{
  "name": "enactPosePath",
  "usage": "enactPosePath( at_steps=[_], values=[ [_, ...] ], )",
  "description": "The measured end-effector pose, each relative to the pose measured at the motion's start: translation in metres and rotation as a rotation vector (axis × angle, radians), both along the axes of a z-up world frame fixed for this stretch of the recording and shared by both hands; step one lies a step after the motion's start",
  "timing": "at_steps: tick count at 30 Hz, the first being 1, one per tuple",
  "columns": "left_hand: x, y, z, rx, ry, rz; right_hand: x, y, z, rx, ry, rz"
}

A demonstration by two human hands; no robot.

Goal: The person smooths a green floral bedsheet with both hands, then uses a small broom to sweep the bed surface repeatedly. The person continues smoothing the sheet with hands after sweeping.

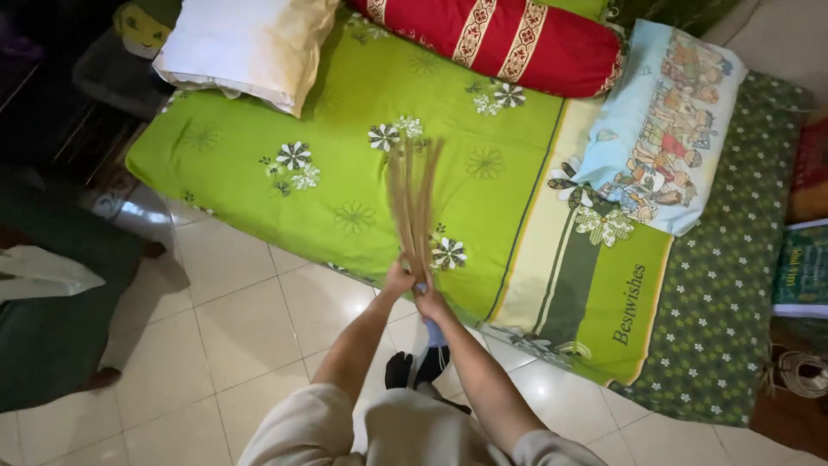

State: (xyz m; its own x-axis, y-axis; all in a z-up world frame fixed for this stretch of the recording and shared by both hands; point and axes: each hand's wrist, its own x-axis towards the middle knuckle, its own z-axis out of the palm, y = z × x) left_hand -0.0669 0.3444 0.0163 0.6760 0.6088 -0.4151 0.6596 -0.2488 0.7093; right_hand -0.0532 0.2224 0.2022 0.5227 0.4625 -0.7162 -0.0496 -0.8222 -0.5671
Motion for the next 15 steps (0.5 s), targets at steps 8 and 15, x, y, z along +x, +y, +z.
enactPosePath(
  at_steps=[8,15],
  values=[
    [0.041,-0.013,0.035,-0.257,-0.292,0.070,0.045,-0.031,-0.059,0.171,-0.225,-0.067],
    [0.117,-0.065,0.018,0.054,-0.065,-0.210,0.075,-0.072,-0.007,0.135,-0.262,-0.205]
  ],
)
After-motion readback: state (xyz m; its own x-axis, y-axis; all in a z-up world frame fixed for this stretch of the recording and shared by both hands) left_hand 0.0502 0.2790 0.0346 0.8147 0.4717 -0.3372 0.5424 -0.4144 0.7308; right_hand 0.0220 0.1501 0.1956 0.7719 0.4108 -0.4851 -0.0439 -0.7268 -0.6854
